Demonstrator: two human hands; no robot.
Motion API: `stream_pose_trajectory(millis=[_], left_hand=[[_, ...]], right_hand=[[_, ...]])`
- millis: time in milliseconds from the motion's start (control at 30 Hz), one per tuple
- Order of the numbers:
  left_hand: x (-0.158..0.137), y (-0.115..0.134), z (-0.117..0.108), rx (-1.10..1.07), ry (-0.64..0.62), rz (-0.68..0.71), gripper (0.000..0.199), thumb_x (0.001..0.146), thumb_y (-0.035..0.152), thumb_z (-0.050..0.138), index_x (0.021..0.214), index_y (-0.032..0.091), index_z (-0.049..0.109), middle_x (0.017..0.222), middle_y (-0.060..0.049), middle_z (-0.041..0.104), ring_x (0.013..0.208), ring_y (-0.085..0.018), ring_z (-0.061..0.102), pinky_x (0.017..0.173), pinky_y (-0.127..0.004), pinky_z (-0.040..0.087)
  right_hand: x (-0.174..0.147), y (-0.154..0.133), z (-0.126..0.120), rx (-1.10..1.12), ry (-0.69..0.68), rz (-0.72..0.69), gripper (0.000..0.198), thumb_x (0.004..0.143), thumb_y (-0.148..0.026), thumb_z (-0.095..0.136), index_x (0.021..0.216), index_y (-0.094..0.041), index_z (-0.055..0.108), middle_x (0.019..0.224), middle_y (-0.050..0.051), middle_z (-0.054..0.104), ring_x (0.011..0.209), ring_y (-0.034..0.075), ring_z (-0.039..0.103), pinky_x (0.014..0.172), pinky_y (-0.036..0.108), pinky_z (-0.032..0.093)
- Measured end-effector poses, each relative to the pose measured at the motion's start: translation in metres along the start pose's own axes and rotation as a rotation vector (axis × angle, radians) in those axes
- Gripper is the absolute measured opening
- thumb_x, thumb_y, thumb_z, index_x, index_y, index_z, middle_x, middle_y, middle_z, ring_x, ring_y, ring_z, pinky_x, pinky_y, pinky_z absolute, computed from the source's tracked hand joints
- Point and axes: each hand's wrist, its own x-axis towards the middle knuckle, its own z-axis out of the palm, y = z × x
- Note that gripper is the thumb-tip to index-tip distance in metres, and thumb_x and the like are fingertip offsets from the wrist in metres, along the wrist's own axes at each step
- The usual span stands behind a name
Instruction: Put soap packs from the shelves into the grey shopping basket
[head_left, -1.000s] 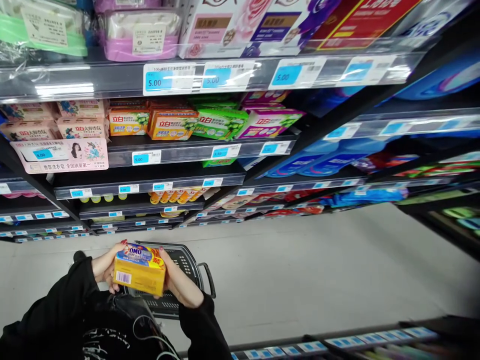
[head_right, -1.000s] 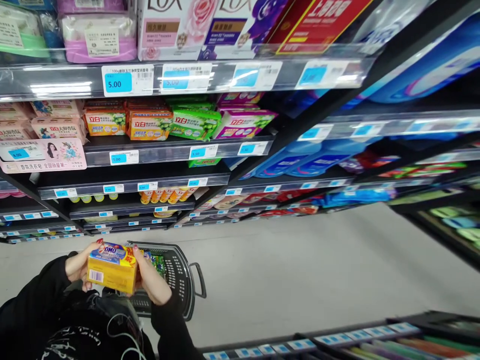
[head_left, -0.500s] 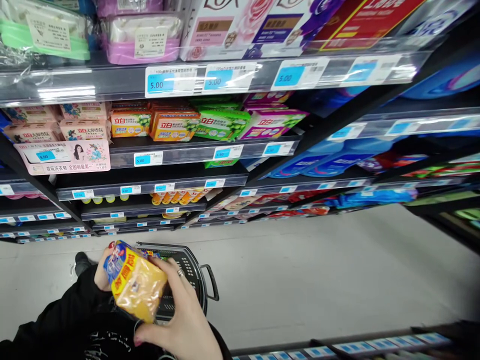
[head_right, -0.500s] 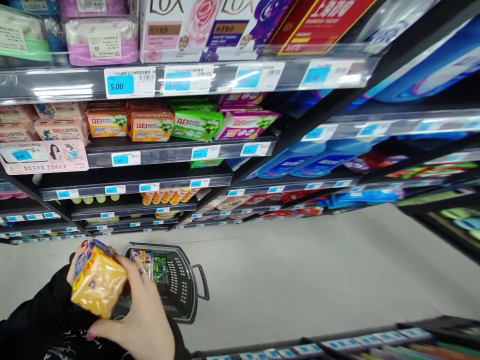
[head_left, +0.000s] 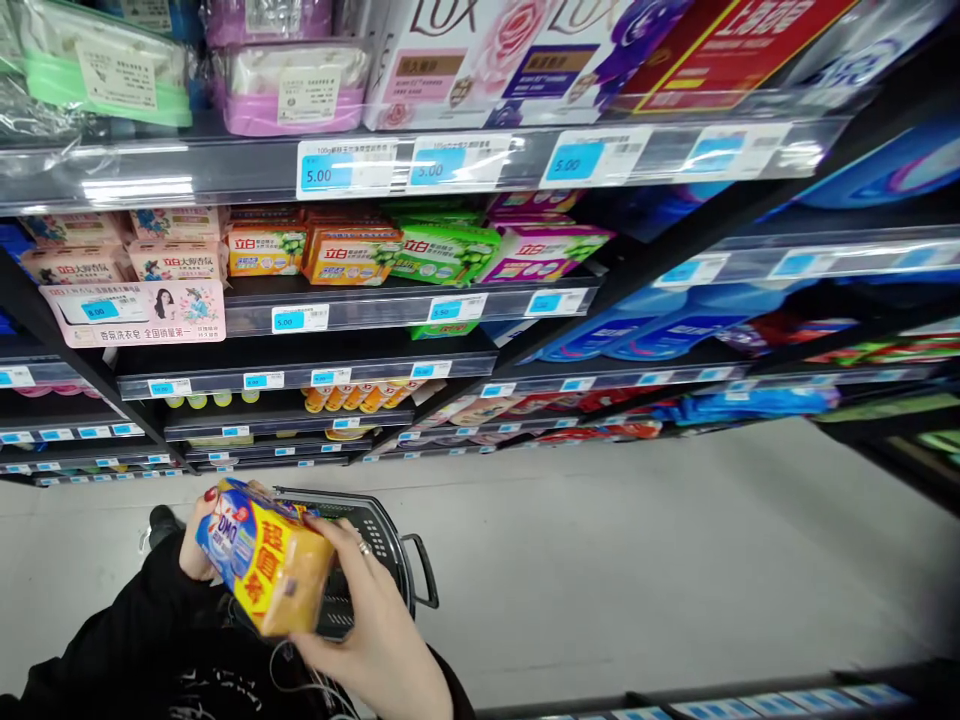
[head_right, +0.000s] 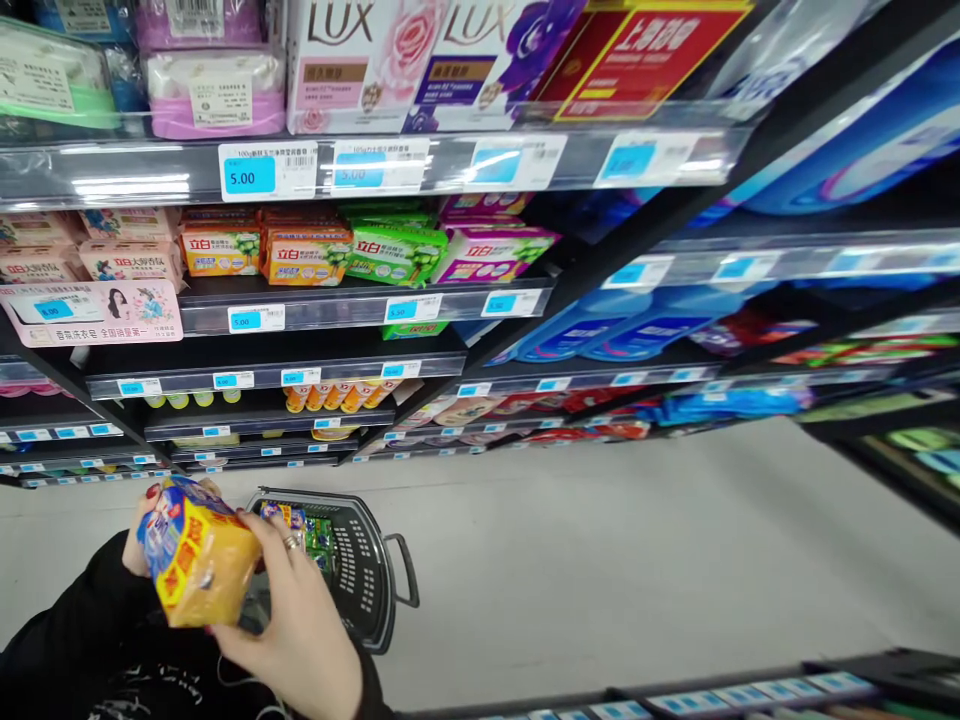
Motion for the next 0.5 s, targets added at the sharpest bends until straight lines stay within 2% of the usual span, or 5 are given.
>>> stream_pose_trajectory(millis=[133,267,400,433,500], left_hand=[[-0.007,0.010,-0.002,0.077,-0.058,0.075,0.058,0.061,0.064,0.070,0.094,0.021,0.050,0.084,-0.004,0.065,0.080,-0.023,0.064,0.080,-0.036,0.050],[-0.023,0.024,0.004,0.385,-0.138,0.157,0.059,0.073,0.070,0.059,0.104,0.021,0.046,0.090,-0.005,0.063,0.080,-0.022,0.061,0.073,-0.032,0.047],[-0.043,0.034,0.015,0.722,-0.062,0.209,0.109,0.041,0.075,0.078,0.130,0.022,0.045,0.114,-0.011,0.061,0.097,-0.030,0.059,0.083,-0.036,0.048],[-0.047,0.035,0.020,0.806,-0.035,0.205,0.115,0.034,0.067,0.084,0.133,0.023,0.045,0.116,-0.011,0.061,0.097,-0.031,0.059,0.084,-0.037,0.048],[-0.054,0.034,0.032,0.941,0.025,0.198,0.104,0.037,0.049,0.090,0.131,0.026,0.051,0.111,-0.008,0.065,0.089,-0.028,0.061,0.078,-0.035,0.050]], right_hand=[[0.005,0.023,0.005,0.096,0.035,0.018,0.074,0.066,-0.031,0.080,0.133,-0.020,0.050,0.129,0.016,0.060,0.119,0.035,0.057,0.103,0.048,0.047],[0.008,0.043,0.018,0.357,0.104,0.006,0.082,0.055,-0.034,0.088,0.128,-0.023,0.052,0.125,0.014,0.059,0.113,0.033,0.060,0.100,0.046,0.048],[0.013,0.058,0.023,0.740,0.031,-0.004,0.083,0.056,-0.048,0.087,0.127,-0.024,0.052,0.126,0.015,0.058,0.113,0.032,0.060,0.097,0.043,0.049],[0.015,0.061,0.025,0.803,0.006,-0.003,0.084,0.054,-0.053,0.087,0.126,-0.023,0.054,0.125,0.016,0.059,0.114,0.033,0.060,0.099,0.045,0.048],[0.019,0.066,0.031,0.846,0.024,0.048,0.086,0.044,-0.061,0.087,0.116,-0.022,0.060,0.117,0.015,0.063,0.112,0.035,0.060,0.099,0.047,0.046]])
